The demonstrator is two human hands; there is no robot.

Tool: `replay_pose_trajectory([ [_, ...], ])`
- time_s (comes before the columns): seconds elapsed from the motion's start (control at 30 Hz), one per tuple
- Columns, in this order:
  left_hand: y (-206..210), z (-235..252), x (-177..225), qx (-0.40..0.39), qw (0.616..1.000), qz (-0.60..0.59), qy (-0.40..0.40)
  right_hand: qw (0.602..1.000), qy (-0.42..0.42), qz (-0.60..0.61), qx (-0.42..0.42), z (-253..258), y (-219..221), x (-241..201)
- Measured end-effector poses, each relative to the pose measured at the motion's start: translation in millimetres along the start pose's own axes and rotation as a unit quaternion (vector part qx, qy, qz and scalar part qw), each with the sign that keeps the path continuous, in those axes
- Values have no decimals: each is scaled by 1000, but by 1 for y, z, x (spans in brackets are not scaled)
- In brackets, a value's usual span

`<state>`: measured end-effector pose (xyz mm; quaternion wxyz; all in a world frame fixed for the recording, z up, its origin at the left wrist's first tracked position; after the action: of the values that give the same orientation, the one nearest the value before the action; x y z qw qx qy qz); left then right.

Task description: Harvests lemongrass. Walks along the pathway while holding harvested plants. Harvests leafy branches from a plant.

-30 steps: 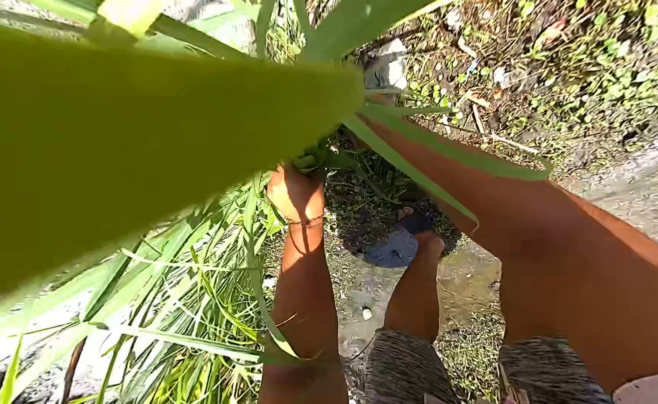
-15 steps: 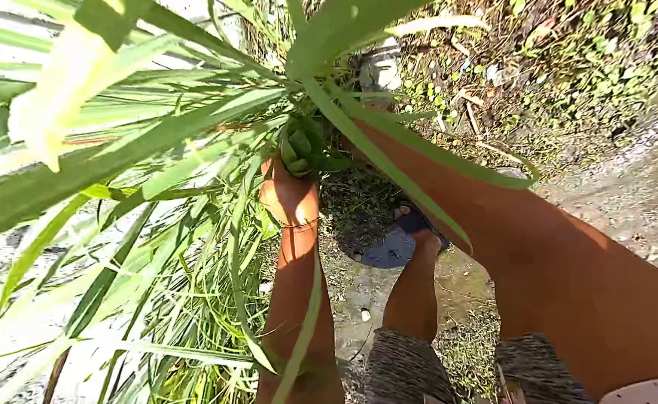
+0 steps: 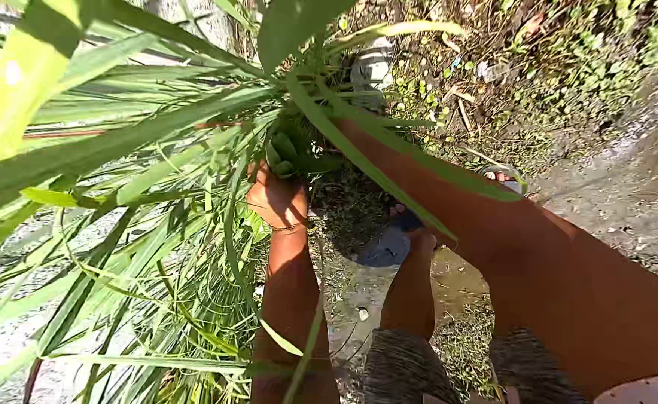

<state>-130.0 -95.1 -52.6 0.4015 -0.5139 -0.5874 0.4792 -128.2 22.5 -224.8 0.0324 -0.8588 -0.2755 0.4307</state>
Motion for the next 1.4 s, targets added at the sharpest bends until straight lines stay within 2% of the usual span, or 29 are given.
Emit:
replay_pose_trajectory([
  [0.13, -1, 1, 1, -8, 1000, -13, -6, 999, -4, 0, 44, -20, -6, 14],
  [0.27, -2, -11, 9, 18, 995, -95, 3, 997, -25, 31, 59, -13, -2, 17],
  [0.37, -4, -17, 11, -1, 998, -50, 40, 997, -44, 14, 64, -11, 2, 2],
  [0.43, -6, -15, 10, -7, 999, -34, 40, 998, -37, 0, 52, -20, 2, -2],
  [0.5, -7, -14, 9, -8, 999, -37, 30, 995, -48, -30, 78, -34, -3, 4],
  [0.63, -1, -17, 6, -8, 997, -71, 31, 1000, 3, 14, 8, -65, -25, 4],
  [0.77, -2, -17, 8, -6, 996, -87, 33, 999, -3, 7, 31, -52, -12, 2],
  [0.9, 0, -10, 7, 9, 991, -130, -22, 1000, -6, 4, 23, -37, -6, -5],
  [0.97, -3, -10, 6, 22, 994, -105, -1, 999, -1, 15, 30, -43, -4, -2],
  [1.1, -4, -16, 5, 6, 997, -58, 43, 998, 53, 32, -22, -75, -14, 8],
  [1.23, -1, -22, 6, -2, 998, -57, 26, 1000, 15, 6, 23, -61, -6, 8],
  [1.4, 2, -14, -1, 20, 999, -35, 25, 1000, 12, 25, -1, -45, -11, -2],
])
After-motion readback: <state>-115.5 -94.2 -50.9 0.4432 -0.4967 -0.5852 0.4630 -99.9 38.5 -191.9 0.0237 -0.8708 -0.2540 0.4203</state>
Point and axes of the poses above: each hand's wrist, its own z-axis towards the middle knuckle, its own y-axis out of the palm, x = y × z, the point moved 8 cm from there along z, towards the middle knuckle, and after that the axes turned 8 degrees about -y, right-handed, at the moved point
